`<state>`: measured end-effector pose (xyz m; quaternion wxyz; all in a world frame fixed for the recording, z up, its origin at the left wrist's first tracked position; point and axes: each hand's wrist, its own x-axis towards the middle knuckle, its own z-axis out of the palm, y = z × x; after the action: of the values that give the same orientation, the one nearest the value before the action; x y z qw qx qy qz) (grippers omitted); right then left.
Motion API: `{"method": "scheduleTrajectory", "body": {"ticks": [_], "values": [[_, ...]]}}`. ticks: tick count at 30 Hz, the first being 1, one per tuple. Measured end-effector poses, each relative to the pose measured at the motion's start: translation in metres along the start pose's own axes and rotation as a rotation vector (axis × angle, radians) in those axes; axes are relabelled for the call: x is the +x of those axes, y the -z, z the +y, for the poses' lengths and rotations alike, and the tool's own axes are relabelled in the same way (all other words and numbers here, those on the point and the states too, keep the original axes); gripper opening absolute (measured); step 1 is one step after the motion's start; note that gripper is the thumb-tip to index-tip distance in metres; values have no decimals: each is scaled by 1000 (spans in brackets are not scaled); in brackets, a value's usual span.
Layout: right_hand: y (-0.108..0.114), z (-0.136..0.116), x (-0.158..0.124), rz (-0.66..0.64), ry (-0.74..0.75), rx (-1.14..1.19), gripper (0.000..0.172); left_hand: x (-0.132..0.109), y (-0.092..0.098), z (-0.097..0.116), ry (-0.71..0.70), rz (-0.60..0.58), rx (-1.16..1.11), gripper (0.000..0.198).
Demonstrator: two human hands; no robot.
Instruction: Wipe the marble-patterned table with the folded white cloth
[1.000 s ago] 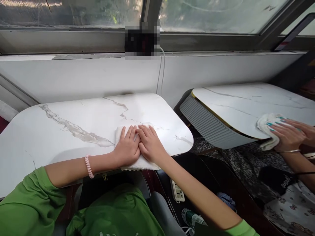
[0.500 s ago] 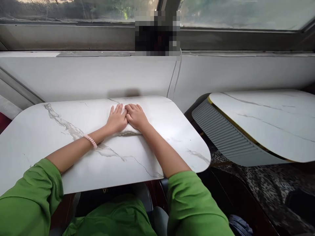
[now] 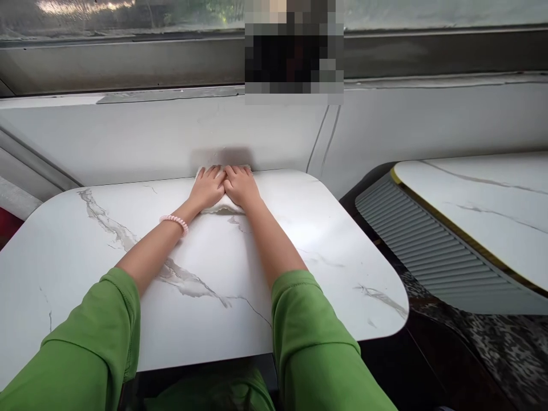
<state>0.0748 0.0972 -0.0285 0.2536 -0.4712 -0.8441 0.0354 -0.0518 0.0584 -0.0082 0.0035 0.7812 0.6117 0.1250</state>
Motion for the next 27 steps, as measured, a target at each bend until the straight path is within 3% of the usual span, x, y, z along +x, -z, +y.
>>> {"method": "scheduleTrajectory", "body": {"ticks": [7,11,16,21,24,27], "values": [[11,-18,-32,-29,36,23,40,-36,5,13,32,-19,18,51],[24,-41,-75,-38,42,43,42,-84,13,32,26,-23,36,51],[43,-78,-148,-18,33,16,44,-156,27,55,-39,-37,48,51],[64,-112,-213,-79,71,-34,48,-224,42,74,-113,-92,38,54],[73,-124,-235,-102,116,-38,49,-252,46,83,-124,-90,40,58],[76,-130,-243,-105,134,-35,48,-263,47,87,-140,-99,41,59]]}}
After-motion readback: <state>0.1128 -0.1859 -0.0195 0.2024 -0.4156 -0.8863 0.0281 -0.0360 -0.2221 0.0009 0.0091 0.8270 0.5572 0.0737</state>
